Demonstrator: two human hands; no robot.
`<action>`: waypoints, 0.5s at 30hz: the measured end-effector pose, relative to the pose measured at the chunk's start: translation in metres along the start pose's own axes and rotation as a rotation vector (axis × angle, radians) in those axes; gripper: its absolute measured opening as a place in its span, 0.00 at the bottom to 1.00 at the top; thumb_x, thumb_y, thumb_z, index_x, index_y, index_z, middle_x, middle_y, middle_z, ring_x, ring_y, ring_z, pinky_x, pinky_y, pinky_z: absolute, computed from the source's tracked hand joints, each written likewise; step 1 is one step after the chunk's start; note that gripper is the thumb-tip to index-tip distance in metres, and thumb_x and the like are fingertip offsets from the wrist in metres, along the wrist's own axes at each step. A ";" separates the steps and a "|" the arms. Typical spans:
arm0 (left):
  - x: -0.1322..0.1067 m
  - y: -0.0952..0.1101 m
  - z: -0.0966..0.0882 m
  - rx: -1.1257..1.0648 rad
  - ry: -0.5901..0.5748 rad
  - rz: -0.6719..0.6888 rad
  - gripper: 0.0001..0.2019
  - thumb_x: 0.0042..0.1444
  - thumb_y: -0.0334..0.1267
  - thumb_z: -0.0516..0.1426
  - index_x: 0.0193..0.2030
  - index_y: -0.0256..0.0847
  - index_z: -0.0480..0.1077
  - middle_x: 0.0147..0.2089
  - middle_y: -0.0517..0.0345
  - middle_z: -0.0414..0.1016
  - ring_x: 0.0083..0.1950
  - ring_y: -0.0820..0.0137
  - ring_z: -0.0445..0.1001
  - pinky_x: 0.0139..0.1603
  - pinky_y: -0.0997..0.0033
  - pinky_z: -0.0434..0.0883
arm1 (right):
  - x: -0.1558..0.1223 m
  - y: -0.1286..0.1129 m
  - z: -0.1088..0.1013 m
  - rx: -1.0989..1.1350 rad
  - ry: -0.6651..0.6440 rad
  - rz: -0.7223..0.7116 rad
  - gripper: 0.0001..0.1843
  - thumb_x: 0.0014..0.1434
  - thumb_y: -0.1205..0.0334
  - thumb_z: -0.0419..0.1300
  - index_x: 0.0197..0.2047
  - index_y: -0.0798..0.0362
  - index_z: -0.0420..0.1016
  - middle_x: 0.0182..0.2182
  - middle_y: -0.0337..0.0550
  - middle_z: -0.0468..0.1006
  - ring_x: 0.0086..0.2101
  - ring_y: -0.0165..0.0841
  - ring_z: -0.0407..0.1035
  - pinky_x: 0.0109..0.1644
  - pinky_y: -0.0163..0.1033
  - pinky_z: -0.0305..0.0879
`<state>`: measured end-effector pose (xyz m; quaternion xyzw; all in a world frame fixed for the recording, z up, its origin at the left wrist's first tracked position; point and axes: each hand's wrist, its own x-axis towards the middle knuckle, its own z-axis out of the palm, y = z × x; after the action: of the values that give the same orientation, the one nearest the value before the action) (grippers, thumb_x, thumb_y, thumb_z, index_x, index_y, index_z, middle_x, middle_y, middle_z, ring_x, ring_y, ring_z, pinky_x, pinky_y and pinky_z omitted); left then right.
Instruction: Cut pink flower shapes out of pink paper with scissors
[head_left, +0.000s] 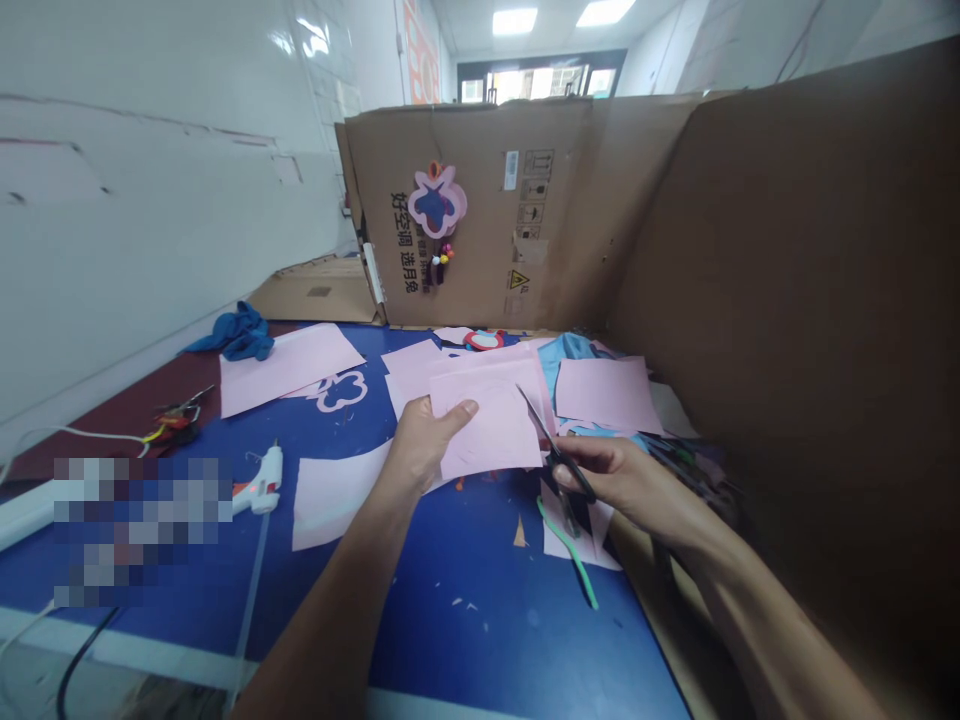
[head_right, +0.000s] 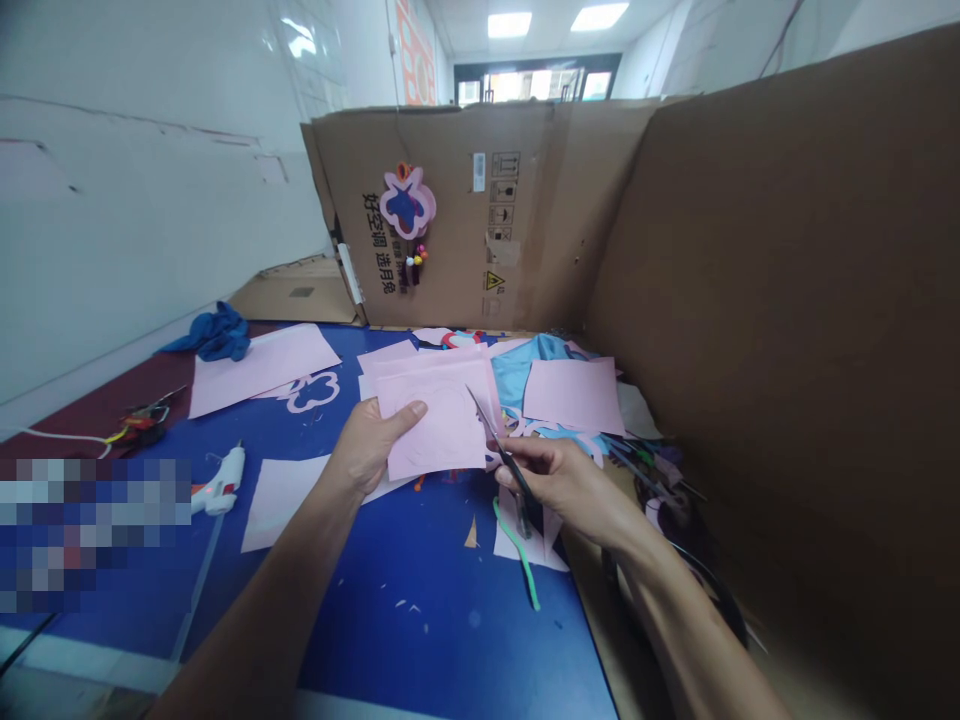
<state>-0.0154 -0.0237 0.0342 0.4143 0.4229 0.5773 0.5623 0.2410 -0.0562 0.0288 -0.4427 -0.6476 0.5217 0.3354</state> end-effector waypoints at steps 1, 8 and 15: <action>0.000 0.000 -0.001 0.005 -0.005 -0.003 0.24 0.43 0.44 0.75 0.46 0.34 0.82 0.47 0.42 0.86 0.45 0.54 0.84 0.47 0.58 0.80 | 0.000 0.000 0.000 0.000 0.001 0.000 0.29 0.56 0.40 0.73 0.54 0.48 0.87 0.41 0.44 0.84 0.38 0.39 0.73 0.46 0.44 0.71; 0.001 0.002 -0.003 0.019 0.001 -0.005 0.21 0.45 0.41 0.74 0.45 0.34 0.83 0.44 0.43 0.86 0.41 0.58 0.84 0.46 0.60 0.79 | -0.002 -0.001 -0.003 -0.042 -0.030 -0.028 0.30 0.58 0.40 0.71 0.57 0.48 0.86 0.45 0.46 0.85 0.43 0.42 0.75 0.50 0.46 0.71; 0.001 0.002 -0.003 0.038 -0.022 -0.004 0.20 0.46 0.42 0.74 0.45 0.35 0.83 0.43 0.45 0.86 0.39 0.59 0.84 0.44 0.60 0.80 | -0.001 -0.001 -0.001 -0.013 -0.029 -0.015 0.29 0.58 0.40 0.72 0.56 0.48 0.86 0.45 0.46 0.84 0.42 0.40 0.74 0.49 0.43 0.70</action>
<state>-0.0191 -0.0231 0.0350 0.4304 0.4285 0.5633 0.5602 0.2422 -0.0568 0.0301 -0.4324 -0.6592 0.5211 0.3270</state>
